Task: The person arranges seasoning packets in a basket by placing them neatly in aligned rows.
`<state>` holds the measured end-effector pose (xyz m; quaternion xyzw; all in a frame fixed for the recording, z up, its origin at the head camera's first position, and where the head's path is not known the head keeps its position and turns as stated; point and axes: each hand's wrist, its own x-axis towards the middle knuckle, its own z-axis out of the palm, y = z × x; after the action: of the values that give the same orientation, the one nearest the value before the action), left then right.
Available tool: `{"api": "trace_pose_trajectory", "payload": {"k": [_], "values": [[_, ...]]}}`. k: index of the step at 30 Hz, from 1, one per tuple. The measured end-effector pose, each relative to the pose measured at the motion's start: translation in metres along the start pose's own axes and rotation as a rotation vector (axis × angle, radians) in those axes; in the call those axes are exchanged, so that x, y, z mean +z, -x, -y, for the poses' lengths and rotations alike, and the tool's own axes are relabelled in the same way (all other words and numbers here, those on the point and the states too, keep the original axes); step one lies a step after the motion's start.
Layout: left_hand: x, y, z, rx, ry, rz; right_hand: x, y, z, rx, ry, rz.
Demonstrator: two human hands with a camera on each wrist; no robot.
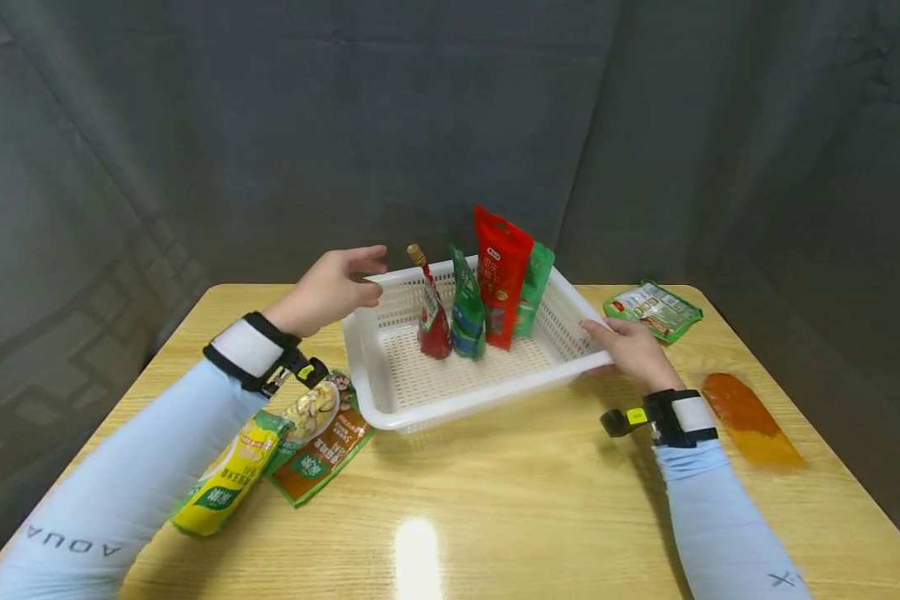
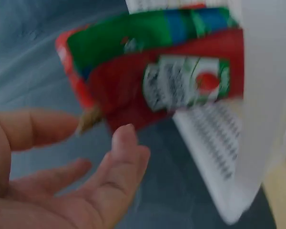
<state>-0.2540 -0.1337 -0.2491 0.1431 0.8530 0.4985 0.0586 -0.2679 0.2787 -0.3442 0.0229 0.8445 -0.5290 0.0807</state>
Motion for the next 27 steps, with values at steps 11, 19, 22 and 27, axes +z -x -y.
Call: {"api": "trace_pose_trajectory", "payload": {"k": [11, 19, 22, 27], "values": [[-0.012, 0.037, 0.056, -0.087, 0.105, -0.217, 0.0, -0.004, 0.001, -0.036, -0.038, 0.017], [0.007, 0.033, 0.08, -0.168, 0.281, -0.154, 0.005, -0.007, 0.003, -0.047, -0.033, 0.026], [0.014, 0.027, 0.084, -0.136, 0.269, -0.098, 0.004, -0.005, 0.003, -0.047, -0.016, 0.024], [0.023, 0.019, 0.091, -0.079, 0.218, -0.102, 0.001, -0.004, 0.003, -0.051, 0.018, 0.02]]}}
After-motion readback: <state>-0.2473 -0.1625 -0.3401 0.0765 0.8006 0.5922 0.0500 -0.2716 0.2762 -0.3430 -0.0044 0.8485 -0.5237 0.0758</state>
